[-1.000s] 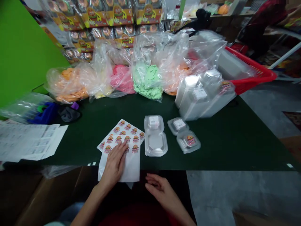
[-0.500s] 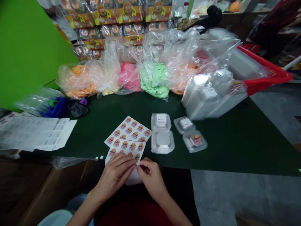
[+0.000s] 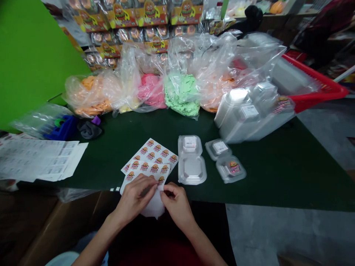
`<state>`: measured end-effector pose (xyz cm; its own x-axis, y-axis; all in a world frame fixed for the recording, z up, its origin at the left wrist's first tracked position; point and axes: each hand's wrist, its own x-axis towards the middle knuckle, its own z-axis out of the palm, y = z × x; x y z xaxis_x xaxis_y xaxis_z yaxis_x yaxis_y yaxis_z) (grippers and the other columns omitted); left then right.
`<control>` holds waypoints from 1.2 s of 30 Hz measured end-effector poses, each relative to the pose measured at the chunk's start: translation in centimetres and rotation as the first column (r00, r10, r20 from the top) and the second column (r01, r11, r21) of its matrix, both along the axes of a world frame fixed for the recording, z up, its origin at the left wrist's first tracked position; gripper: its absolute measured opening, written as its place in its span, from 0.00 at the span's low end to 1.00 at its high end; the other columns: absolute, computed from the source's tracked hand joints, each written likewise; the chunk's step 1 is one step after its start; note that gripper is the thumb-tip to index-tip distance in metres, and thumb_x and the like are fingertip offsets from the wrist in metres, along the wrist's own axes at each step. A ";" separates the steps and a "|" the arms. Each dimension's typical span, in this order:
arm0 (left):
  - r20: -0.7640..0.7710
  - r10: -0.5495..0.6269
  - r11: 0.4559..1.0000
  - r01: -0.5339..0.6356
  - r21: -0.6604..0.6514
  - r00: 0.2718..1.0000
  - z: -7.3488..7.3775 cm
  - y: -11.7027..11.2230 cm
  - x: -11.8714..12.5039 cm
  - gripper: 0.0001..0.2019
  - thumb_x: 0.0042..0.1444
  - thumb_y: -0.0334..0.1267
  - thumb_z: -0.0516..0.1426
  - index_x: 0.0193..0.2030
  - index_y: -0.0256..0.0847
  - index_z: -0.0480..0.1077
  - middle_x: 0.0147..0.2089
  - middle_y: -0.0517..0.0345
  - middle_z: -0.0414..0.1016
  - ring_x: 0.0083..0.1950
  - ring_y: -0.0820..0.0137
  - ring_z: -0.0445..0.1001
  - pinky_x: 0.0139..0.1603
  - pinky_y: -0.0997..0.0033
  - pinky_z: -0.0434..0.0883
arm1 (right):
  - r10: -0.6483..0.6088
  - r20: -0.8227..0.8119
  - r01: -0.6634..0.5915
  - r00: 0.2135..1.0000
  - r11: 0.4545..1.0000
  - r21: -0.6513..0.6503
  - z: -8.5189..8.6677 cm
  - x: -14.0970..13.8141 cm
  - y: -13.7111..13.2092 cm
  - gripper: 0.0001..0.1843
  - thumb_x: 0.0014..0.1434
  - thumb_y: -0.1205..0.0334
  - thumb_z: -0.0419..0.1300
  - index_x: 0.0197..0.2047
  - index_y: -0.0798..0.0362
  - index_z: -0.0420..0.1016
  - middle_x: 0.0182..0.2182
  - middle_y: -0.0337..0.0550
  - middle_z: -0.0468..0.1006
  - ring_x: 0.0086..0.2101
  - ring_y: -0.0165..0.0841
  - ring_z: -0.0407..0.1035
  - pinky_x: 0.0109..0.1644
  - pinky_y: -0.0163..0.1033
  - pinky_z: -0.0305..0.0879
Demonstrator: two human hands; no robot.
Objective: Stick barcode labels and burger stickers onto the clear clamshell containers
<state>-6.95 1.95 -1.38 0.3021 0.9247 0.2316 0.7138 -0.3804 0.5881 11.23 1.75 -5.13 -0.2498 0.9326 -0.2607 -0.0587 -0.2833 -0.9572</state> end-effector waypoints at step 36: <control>0.331 0.144 0.944 -0.230 0.236 0.933 0.1 -4.5 2.3 0.20 0.66 0.28 0.61 0.63 0.45 0.74 0.59 0.46 0.82 0.62 0.56 0.80 0.63 0.50 0.79 | -0.139 -0.174 0.148 0.975 0.988 0.039 3.4 -0.1 -0.9 0.07 0.62 0.57 0.68 0.37 0.50 0.77 0.36 0.40 0.79 0.38 0.34 0.73 0.43 0.37 0.73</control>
<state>-4.64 -2.59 -1.30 0.0048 0.8479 0.5301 0.5894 -0.4306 0.6835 11.11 0.83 -1.74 -0.1491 0.9729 -0.1770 -0.2589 -0.2112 -0.9425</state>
